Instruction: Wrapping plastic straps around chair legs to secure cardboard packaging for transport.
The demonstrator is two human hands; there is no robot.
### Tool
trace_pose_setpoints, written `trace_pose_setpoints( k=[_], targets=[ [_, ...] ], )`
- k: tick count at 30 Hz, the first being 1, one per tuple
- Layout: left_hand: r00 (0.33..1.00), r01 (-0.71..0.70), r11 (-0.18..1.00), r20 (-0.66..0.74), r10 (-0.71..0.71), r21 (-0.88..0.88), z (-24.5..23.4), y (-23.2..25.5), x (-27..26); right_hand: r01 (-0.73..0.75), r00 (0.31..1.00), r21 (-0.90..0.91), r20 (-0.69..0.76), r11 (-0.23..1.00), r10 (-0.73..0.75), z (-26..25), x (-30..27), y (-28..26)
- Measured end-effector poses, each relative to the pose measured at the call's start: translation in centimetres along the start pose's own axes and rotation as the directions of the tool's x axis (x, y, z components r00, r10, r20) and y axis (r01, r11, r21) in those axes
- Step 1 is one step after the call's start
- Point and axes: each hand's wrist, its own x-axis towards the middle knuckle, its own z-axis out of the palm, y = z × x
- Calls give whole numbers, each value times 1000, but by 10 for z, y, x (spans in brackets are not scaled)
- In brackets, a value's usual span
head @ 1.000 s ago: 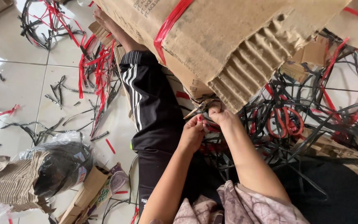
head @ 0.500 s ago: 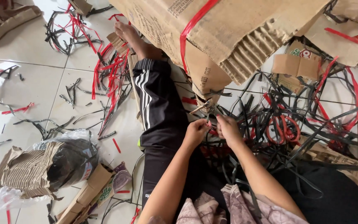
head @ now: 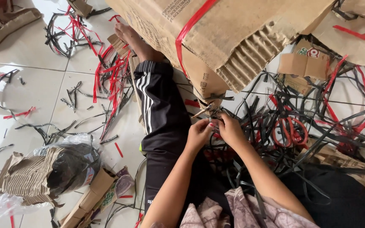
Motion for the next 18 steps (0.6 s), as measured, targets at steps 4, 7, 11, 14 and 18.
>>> trace_pose_setpoints(
  k=[4,7,11,14,18],
  targets=[
    [1000,-17,999,-19,18,37,0,11,6,75,997,-51,-21,996,-76,-1,1,0],
    [1000,31,999,4,-31,-10,3,18,9,64,998,-41,-24,997,-65,-7,0,-12],
    [948,319,892,87,-307,-320,11,-20,33,60,997,-42,-46,997,-62,8,7,13],
    [968,243,933,124,-217,-266,13,13,22,49,998,-207,-37,977,-58,9,10,3],
    [991,44,998,132,-37,-52,6,7,16,-31,999,-144,-28,989,27,12,23,-3]
  ],
)
